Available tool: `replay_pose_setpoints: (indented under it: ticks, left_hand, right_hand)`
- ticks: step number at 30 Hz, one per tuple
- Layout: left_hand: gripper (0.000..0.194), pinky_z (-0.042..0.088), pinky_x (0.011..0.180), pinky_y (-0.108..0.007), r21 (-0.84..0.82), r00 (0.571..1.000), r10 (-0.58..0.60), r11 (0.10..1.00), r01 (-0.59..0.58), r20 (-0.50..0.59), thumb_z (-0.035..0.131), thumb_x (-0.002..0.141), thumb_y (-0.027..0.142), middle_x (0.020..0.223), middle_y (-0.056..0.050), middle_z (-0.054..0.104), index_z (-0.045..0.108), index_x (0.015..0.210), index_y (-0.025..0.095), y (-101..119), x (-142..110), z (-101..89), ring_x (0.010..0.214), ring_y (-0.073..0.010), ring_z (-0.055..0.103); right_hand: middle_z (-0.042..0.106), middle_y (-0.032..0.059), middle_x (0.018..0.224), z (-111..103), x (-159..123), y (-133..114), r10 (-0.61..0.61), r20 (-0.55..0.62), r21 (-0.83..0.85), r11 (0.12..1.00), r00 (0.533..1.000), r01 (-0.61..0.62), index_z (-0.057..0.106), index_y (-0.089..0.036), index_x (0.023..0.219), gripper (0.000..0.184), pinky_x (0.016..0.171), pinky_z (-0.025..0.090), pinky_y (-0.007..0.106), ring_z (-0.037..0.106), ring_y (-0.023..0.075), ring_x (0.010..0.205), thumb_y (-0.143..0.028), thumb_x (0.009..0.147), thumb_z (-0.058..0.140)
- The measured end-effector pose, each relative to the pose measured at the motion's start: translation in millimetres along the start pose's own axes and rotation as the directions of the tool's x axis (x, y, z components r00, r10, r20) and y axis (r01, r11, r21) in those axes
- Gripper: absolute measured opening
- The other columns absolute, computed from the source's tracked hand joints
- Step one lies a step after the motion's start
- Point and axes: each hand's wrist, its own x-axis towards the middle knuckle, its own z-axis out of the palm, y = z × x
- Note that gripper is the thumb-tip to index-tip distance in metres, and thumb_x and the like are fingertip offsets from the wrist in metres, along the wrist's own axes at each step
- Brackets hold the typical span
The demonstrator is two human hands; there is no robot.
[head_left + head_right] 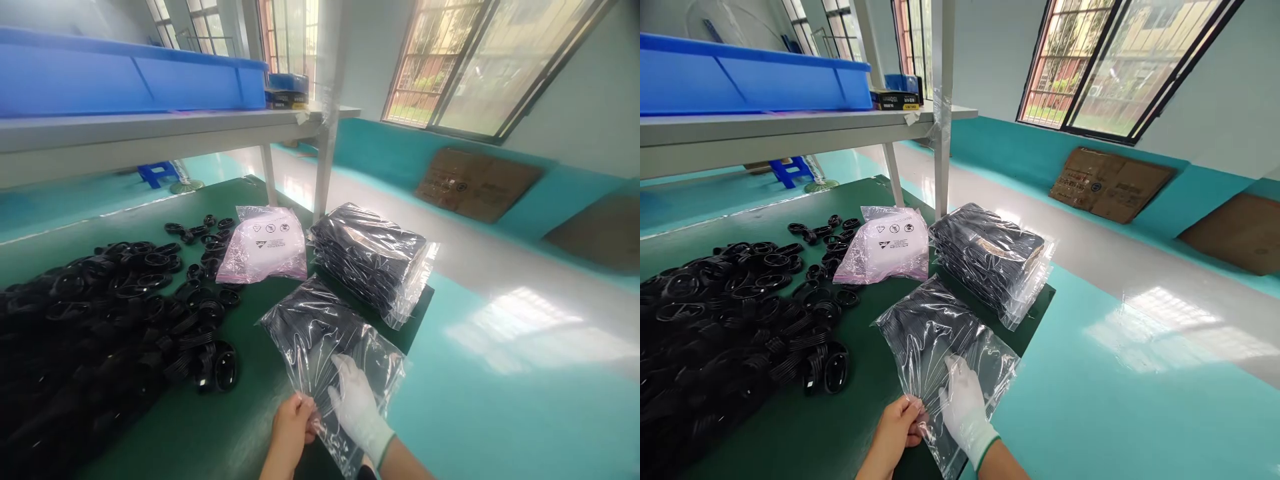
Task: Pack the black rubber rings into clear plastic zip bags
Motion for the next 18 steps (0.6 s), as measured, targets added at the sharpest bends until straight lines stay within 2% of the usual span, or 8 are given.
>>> replay_pose_setpoints:
  ticks: [3,6,9,11,13,15,16,18]
  left_hand:
    - [0.039,0.034,0.042,-0.019,-0.002,0.999,-0.039,0.999,0.039,-0.001,0.059,0.06,0.053,0.057,-0.002,0.058,0.051,0.064,0.015,6.2,-3.2,-1.2,0.042,-0.0089,0.05]
    - [0.04,0.033,0.042,-0.021,0.291,0.998,-0.066,0.955,0.066,-0.01,0.05,0.068,0.056,0.056,-0.002,0.058,0.05,0.062,0.017,28.4,-19.2,-15.4,0.042,-0.0112,0.051]
    - [0.038,0.033,0.044,-0.023,0.745,0.974,0.201,0.665,-0.059,-0.102,0.038,0.079,0.052,0.061,-0.001,0.06,0.054,0.065,0.021,69.6,-32.3,-26.6,0.049,-0.0147,0.054]
    - [0.032,0.04,0.054,-0.026,0.877,0.86,0.51,0.425,-0.223,-0.029,0.033,0.084,0.043,0.077,-0.002,0.064,0.059,0.08,0.025,99.3,-26.1,-18.6,0.068,-0.0177,0.059]
    - [0.03,0.043,0.074,-0.031,0.885,0.645,0.737,0.145,-0.443,0.202,0.034,0.086,0.034,0.097,-0.004,0.063,0.06,0.097,0.024,121.7,-6.2,2.6,0.092,-0.0195,0.056]
    - [0.032,0.038,0.089,-0.035,0.812,0.46,0.774,-0.118,-0.572,0.436,0.037,0.086,0.029,0.111,-0.006,0.059,0.057,0.11,0.021,132.7,20.1,29.0,0.105,-0.0209,0.05]
    - [0.034,0.036,0.092,-0.036,0.773,0.412,0.744,-0.215,-0.597,0.526,0.039,0.085,0.028,0.116,-0.006,0.057,0.054,0.115,0.021,134.4,32.4,41.1,0.108,-0.0216,0.048]
    - [0.041,0.034,0.095,-0.039,0.716,0.381,0.664,-0.346,-0.607,0.643,0.041,0.085,0.027,0.125,-0.005,0.051,0.045,0.125,0.021,133.2,50.5,59.7,0.113,-0.0224,0.044]
  right_hand:
    - [0.044,0.0088,0.128,-7.9,-0.6,-1.7,-0.035,0.025,0.012,0.999,0.999,0.035,0.041,-0.019,0.128,0.056,0.096,0.035,0.038,0.043,0.0235,0.114,-0.015,0.072,0.043]
    - [0.051,0.0076,0.122,-18.9,-4.2,4.5,-0.097,0.025,0.036,0.995,0.995,0.096,0.048,-0.02,0.122,0.047,0.096,0.035,0.038,0.045,0.0224,0.112,-0.017,0.076,0.04]
    - [0.057,0.0072,0.112,-25.0,-4.4,20.2,-0.014,-0.081,0.02,1.0,0.997,0.016,0.055,-0.021,0.113,0.038,0.095,0.036,0.04,0.048,0.0221,0.108,-0.02,0.082,0.033]
    - [0.055,0.0087,0.115,-24.9,1.3,31.6,0.1,-0.176,-0.003,0.995,0.979,-0.102,0.052,-0.019,0.117,0.04,0.097,0.033,0.043,0.048,0.0236,0.109,-0.02,0.082,0.032]
    - [0.049,0.0114,0.124,-23.0,10.6,39.9,0.169,-0.236,-0.004,0.985,0.957,-0.175,0.042,-0.015,0.127,0.048,0.1,0.028,0.047,0.043,0.0257,0.115,-0.018,0.079,0.035]
    - [0.042,0.0134,0.131,-21.6,20.5,43.8,0.193,-0.249,0.028,0.981,0.949,-0.192,0.029,-0.011,0.134,0.058,0.101,0.026,0.047,0.039,0.0273,0.12,-0.018,0.077,0.038]
    - [0.039,0.0132,0.134,-21.6,24.7,44.3,0.195,-0.245,0.049,0.981,0.95,-0.189,0.024,-0.011,0.136,0.063,0.101,0.027,0.046,0.038,0.0277,0.121,-0.019,0.076,0.039]
    - [0.033,0.0101,0.138,-23.3,30.7,43.9,0.199,-0.237,0.085,0.979,0.951,-0.184,0.017,-0.015,0.138,0.068,0.098,0.032,0.044,0.037,0.0275,0.122,-0.019,0.074,0.04]
